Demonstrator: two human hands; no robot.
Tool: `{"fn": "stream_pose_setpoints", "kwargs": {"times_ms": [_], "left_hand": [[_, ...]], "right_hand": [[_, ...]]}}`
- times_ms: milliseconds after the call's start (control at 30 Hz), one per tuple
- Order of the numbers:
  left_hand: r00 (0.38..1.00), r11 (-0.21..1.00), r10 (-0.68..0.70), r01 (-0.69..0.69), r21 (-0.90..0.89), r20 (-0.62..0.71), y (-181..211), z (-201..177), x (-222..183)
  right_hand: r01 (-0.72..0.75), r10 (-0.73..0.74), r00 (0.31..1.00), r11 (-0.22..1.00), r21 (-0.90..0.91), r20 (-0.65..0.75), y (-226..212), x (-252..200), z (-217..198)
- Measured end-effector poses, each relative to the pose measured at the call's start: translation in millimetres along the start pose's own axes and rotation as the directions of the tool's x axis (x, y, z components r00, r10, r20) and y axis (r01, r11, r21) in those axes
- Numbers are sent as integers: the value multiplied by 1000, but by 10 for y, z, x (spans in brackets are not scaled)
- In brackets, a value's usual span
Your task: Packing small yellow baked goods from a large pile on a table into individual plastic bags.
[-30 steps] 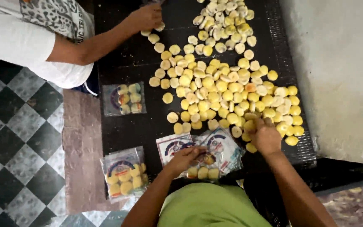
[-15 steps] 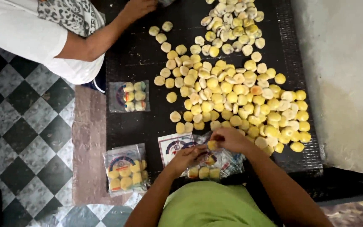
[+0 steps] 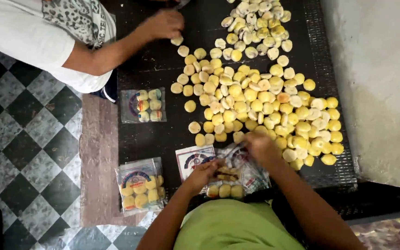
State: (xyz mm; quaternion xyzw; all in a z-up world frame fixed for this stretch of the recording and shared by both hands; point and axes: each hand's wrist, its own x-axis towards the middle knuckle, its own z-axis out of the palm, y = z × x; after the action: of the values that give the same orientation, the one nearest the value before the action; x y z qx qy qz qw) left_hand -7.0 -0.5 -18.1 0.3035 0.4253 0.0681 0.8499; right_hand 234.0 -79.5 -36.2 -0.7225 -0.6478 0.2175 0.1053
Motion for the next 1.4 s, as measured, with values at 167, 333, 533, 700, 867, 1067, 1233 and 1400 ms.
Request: {"fn": "stream_pose_setpoints", "kwargs": {"times_ms": [167,333,533,700,867,1067,1233,1400], "left_hand": [[1000,1000,-14,14,7,27,-20,-37,34],[999,999,-26,25,23,31,-2,-59,9],[996,999,-31,32,-9,78,-53,-97,47],[985,992,33,-53,116,170,-7,-143,26],[982,883,68,-141,447,176,275,88,-251],[985,466,175,-77,881,-6,65,34,42],[948,147,305,-140,979,90,293,179,-128],[808,-275,466,-255,927,361,-24,-210,199]], "right_hand": [[-163,26,976,744,-648,-216,189,-162,-83],[-64,-101,971,763,-643,-216,180,-291,-61],[-87,62,996,855,-512,-66,86,-246,-203],[-221,290,956,798,561,-36,-242,-38,-444],[-302,155,948,706,640,277,-641,176,-438],[-342,65,908,687,642,414,-720,281,-340],[-255,81,936,826,502,342,-597,238,2],[-181,33,959,836,518,282,-727,114,-137]]}}
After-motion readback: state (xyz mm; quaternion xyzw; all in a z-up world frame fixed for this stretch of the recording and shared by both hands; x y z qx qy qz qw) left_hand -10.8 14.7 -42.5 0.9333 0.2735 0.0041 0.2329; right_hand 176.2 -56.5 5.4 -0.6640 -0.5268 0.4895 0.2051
